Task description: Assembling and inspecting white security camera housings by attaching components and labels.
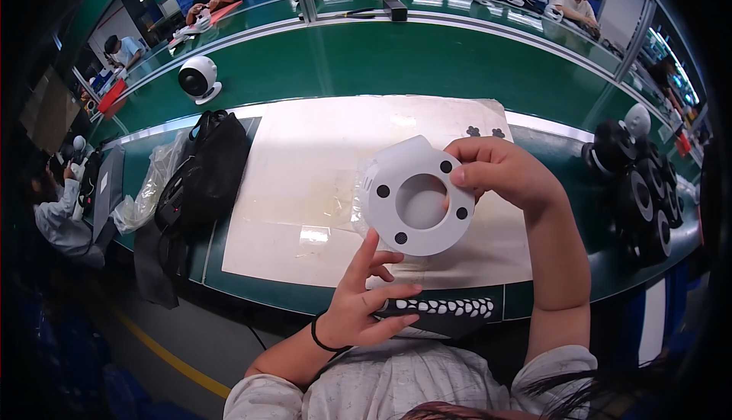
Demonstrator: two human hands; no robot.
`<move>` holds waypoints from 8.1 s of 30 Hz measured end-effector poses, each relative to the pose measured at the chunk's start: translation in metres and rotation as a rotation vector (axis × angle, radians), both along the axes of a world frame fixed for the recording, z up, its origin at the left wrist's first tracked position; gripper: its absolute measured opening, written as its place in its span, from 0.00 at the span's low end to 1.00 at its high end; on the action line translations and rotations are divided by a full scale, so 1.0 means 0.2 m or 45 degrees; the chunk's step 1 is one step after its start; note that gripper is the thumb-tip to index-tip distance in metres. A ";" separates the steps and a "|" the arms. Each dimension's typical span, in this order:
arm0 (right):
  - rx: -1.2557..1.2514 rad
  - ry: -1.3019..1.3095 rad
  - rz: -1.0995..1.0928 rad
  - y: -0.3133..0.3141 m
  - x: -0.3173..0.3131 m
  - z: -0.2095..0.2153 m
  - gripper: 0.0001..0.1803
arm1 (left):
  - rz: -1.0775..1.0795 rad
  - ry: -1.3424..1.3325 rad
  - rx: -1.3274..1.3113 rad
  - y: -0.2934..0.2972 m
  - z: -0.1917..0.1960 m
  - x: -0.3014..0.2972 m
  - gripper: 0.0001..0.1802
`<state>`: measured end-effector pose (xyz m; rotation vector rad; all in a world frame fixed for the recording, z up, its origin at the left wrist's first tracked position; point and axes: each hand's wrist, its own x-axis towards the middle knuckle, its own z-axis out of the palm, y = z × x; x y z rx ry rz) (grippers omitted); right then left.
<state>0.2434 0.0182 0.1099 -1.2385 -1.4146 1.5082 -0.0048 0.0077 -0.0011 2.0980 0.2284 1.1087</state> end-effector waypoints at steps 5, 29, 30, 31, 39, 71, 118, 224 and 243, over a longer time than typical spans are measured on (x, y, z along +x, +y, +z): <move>-0.006 0.004 -0.006 0.00 -0.01 0.00 0.17 | -0.003 0.005 -0.006 0.00 0.00 -0.01 0.17; 0.497 -0.227 -0.682 0.15 0.30 -0.15 0.17 | -0.014 -0.041 0.023 0.02 -0.02 -0.03 0.19; 0.620 -0.610 -0.888 0.19 0.33 -0.22 0.16 | -0.020 -0.033 0.021 0.02 -0.02 -0.04 0.20; 0.739 -1.000 -1.083 0.23 0.37 -0.29 0.15 | -0.023 -0.027 0.021 0.02 -0.02 -0.04 0.20; 1.040 -1.948 -1.301 0.28 0.76 -0.58 0.09 | -0.072 -0.019 0.018 0.01 0.00 -0.06 0.21; 1.337 -0.666 -0.392 0.03 -0.19 0.08 0.10 | -0.177 0.384 0.372 0.36 0.26 0.08 0.12; 2.042 -1.155 -0.024 -0.21 -1.64 -0.26 0.37 | -0.043 0.550 0.062 0.68 0.19 0.35 0.12; 0.780 -0.503 0.905 0.02 -1.09 -0.10 0.17 | -0.103 0.383 -0.184 0.66 0.14 0.36 0.13; 0.609 -0.892 -0.446 0.58 0.09 -0.46 0.21 | 0.046 0.112 -0.872 0.66 0.08 0.01 0.12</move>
